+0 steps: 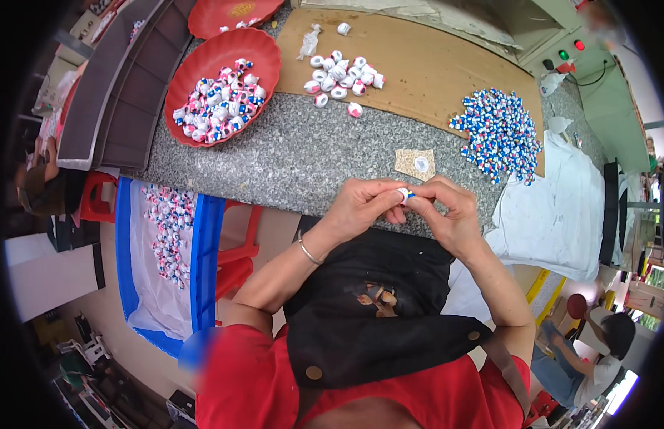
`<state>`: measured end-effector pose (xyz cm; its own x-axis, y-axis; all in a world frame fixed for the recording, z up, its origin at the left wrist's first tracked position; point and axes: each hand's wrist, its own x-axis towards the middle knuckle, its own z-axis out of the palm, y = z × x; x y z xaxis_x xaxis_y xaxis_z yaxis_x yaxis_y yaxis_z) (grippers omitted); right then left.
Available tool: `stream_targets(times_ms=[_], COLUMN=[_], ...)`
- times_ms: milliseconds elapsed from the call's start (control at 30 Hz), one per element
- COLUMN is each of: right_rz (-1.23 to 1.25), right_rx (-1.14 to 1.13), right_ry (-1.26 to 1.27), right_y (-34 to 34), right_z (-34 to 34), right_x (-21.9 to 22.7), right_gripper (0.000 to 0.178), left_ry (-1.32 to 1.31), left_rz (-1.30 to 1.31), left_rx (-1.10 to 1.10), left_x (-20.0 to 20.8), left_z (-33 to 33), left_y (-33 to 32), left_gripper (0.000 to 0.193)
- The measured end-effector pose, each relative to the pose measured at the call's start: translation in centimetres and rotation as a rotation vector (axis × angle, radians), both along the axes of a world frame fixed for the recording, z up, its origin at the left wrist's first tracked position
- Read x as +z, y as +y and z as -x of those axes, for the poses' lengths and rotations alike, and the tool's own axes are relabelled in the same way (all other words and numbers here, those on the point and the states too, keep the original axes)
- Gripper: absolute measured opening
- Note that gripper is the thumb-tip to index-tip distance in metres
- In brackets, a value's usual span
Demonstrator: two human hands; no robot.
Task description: Assembling small plastic components onto a base at a factory workbench.
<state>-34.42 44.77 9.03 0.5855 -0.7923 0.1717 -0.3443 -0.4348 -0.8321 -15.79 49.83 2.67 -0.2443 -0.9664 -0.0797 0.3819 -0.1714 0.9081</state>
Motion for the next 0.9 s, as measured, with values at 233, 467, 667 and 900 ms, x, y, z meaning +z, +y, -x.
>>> stream_targets(times_ms=[233, 467, 667, 900], right_rz=[-0.086, 0.344, 0.375, 0.502], right_rx=[0.008, -0.241, -0.124, -0.073], right_ry=[-0.026, 0.144, 0.262, 0.335], right_y=[-0.1, -6.9, -9.1, -9.3], right_z=[-0.9, 3.4, 2.8, 4.3], right_x=[-1.0, -2.7, -2.2, -3.2], right_gripper=[0.014, 0.018, 0.021, 0.023], left_ry=[0.136, -0.29, -1.297, -1.425], left_rz=[-0.081, 0.32, 0.53, 0.517], left_rx=[-0.044, 0.471, 0.936, 0.865], left_x=[-0.7, 2.8, 4.6, 2.5], left_z=[-0.8, -8.6, -17.9, -18.6], left_y=[-0.2, -0.9, 0.2, 0.3], left_gripper=[0.031, 0.019, 0.021, 0.026])
